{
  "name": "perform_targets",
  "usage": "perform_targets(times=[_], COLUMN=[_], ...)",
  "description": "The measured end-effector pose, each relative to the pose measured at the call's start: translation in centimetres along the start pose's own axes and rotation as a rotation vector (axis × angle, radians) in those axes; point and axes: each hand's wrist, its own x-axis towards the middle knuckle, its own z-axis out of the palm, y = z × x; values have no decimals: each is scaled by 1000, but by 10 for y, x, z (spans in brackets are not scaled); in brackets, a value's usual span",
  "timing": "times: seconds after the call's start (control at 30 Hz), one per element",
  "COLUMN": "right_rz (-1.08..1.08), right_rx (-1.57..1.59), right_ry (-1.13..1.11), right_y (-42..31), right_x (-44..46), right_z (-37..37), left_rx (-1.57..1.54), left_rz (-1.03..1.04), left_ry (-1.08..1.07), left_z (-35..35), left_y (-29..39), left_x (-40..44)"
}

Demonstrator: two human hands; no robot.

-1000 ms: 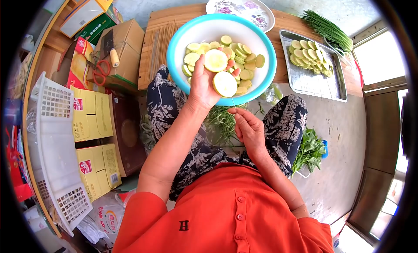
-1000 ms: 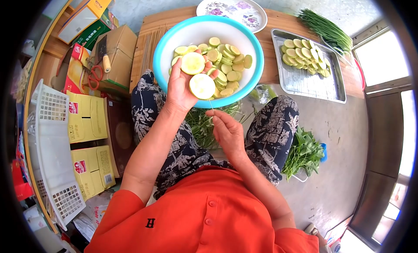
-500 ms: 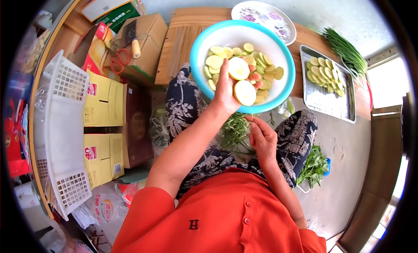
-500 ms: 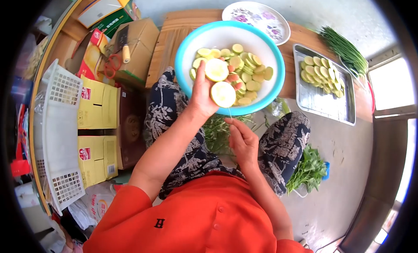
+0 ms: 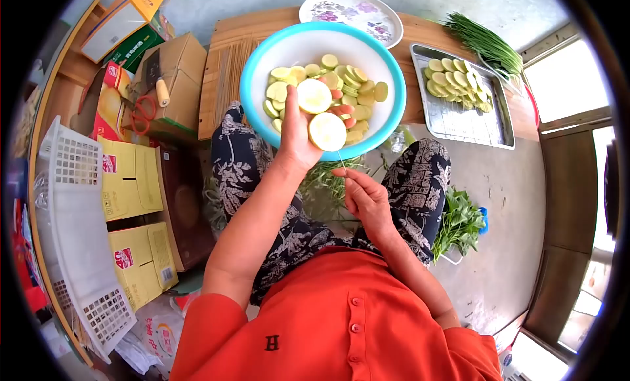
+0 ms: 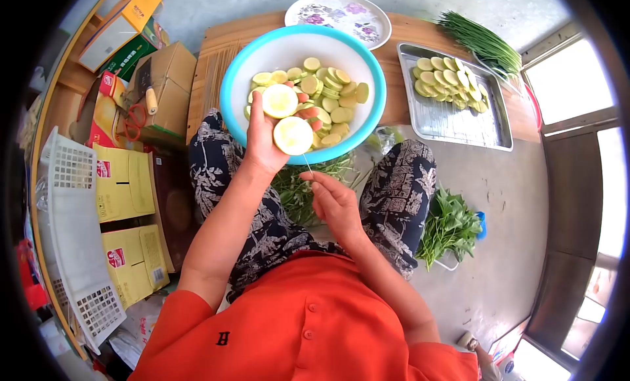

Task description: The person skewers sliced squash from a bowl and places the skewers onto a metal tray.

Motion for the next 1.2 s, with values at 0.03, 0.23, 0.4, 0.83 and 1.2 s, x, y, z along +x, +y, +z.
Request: perform_targets(times=[0.03,0.23,0.4,0.83,1.2], right_rz=[2,-41,-64,-134,-101], right_rx=[1,-37,-29,-30,-39], right_ry=[-4,47,66,72,24], right_y=[0,4,5,-1,-11], right_x=[0,1,2,11,11], right_z=[2,8,11,13,12], left_rx=[-1,-7,8,72,116], left_rz=[-5,40,60,37,51], left_ry=[-1,-37,-57,9,-63], left_z=[0,-3,-1,15,22], left_y=[0,-1,1,-7,-6], left_x=[0,2,1,-7,-10])
